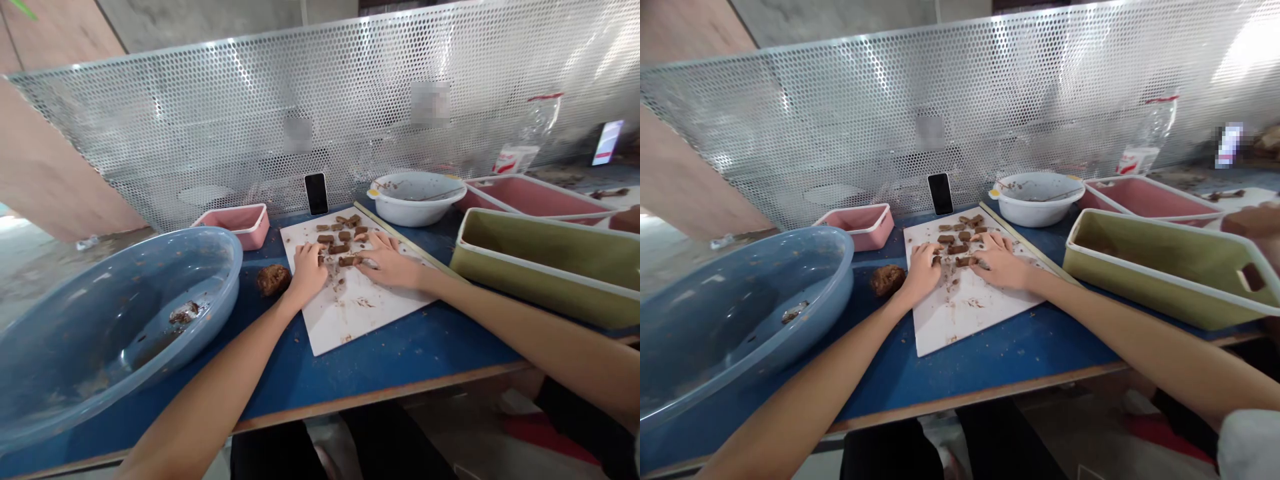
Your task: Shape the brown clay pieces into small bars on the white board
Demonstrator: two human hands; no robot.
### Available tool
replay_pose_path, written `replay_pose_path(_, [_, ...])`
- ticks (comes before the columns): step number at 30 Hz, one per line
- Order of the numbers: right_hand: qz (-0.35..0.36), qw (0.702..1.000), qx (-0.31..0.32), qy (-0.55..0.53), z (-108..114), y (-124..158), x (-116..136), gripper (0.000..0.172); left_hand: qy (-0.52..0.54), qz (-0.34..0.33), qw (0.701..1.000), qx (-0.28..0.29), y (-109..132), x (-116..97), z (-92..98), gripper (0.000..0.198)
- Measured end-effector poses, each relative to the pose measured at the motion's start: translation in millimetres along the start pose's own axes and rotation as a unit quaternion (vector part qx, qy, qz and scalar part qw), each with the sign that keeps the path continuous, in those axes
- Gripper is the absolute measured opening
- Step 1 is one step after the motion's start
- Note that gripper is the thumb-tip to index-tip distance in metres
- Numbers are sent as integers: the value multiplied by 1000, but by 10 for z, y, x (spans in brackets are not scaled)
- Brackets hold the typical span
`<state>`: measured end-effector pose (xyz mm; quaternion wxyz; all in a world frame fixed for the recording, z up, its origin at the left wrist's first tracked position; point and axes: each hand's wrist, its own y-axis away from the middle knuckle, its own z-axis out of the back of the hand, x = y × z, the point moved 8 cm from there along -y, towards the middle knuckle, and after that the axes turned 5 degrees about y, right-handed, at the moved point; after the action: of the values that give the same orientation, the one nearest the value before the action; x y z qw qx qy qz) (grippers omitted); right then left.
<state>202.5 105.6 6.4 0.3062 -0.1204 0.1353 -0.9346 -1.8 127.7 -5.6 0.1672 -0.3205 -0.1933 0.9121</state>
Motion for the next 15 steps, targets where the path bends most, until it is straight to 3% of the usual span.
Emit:
replay_pose_path(6, [33, 999, 29, -23, -49, 4, 134, 34, -5, 3, 1000, 4, -5, 8, -7, 55])
replay_pose_path(11, [-9, 1000, -1, -9, 29, 16, 19, 36, -6, 1, 1000, 5, -4, 20, -9, 53])
replay_pose_path(15, [15, 1000, 16, -4, 41, 34, 55, 35, -7, 3, 1000, 2, -9, 37, -18, 55])
